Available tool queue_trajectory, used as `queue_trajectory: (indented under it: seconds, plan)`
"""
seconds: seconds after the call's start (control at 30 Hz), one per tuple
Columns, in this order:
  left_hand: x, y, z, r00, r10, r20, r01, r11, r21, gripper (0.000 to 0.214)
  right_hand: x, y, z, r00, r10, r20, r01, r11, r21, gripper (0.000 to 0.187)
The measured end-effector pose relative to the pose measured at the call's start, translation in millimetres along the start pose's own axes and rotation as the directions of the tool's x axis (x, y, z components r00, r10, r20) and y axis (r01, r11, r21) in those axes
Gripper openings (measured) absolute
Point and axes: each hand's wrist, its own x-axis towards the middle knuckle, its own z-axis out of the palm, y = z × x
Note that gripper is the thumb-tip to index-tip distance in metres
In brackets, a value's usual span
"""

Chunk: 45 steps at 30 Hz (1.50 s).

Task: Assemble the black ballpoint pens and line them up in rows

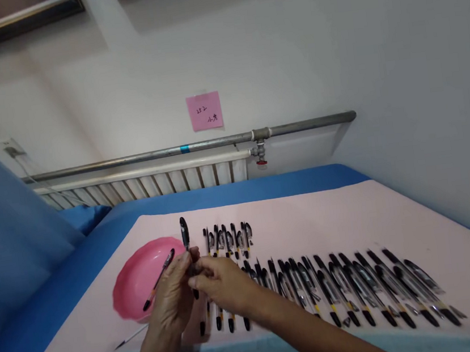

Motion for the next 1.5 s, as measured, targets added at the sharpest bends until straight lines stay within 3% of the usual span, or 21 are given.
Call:
queue_trajectory:
  seconds: [0.1,0.23,0.43,0.5,0.57,0.67,0.87,0.97,1.07,1.2,1.37,1.5]
  plan:
    - [1,7,0.1,1.000,-0.008,0.016,0.009,0.998,-0.057,0.025,0,2,-1,1.000,0.014,0.013,-0.013,0.998,-0.068,0.009]
    - [9,21,-11.6,0.996,0.094,0.002,-0.094,0.994,-0.056,0.027,-3,2,-2,0.995,0.030,0.095,-0.008,0.974,-0.228,0.012]
    - [21,50,-46.3,0.945,0.282,-0.163,-0.300,0.949,-0.100,0.008,-3,6,-6,0.979,0.087,0.187,-0.025,0.949,-0.313,0.014]
    - [21,56,-51.6,0.960,0.232,-0.155,-0.252,0.960,-0.122,0.009,-3,6,-8,0.980,0.099,0.174,-0.050,0.961,-0.270,0.016]
    - [18,56,-50.0,0.994,0.087,-0.062,-0.091,0.994,-0.063,0.010,-3,5,-10,0.976,0.130,0.173,-0.094,0.975,-0.203,0.015]
    - [13,48,-41.5,0.995,-0.080,0.064,0.074,0.994,0.085,0.027,-3,6,-12,0.961,0.176,0.215,-0.157,0.982,-0.102,0.019]
    - [13,35,-38.7,0.997,0.009,0.071,-0.019,0.990,0.140,0.032,-2,6,-11,0.931,0.211,0.297,-0.225,0.974,0.016,0.014]
    - [16,34,-40.8,0.998,0.046,0.042,-0.052,0.985,0.165,0.032,-2,6,-8,0.953,0.200,0.226,-0.217,0.975,0.051,0.003]
    - [17,34,-40.6,0.998,0.048,0.030,-0.052,0.987,0.151,0.031,-2,5,-6,0.973,0.175,0.151,-0.192,0.975,0.110,0.010]
    - [16,34,-39.2,0.998,0.056,0.033,-0.060,0.989,0.132,0.031,-2,6,-4,0.925,0.210,0.316,-0.300,0.915,0.269,0.017]
    - [16,35,-39.2,0.997,0.071,0.034,-0.074,0.990,0.124,0.030,-2,10,-3,0.972,0.199,0.125,-0.227,0.931,0.286,0.011]
    - [15,35,-39.0,0.995,0.088,0.040,-0.092,0.988,0.124,0.031,-1,11,-2,0.929,0.226,0.294,-0.338,0.842,0.421,0.023]
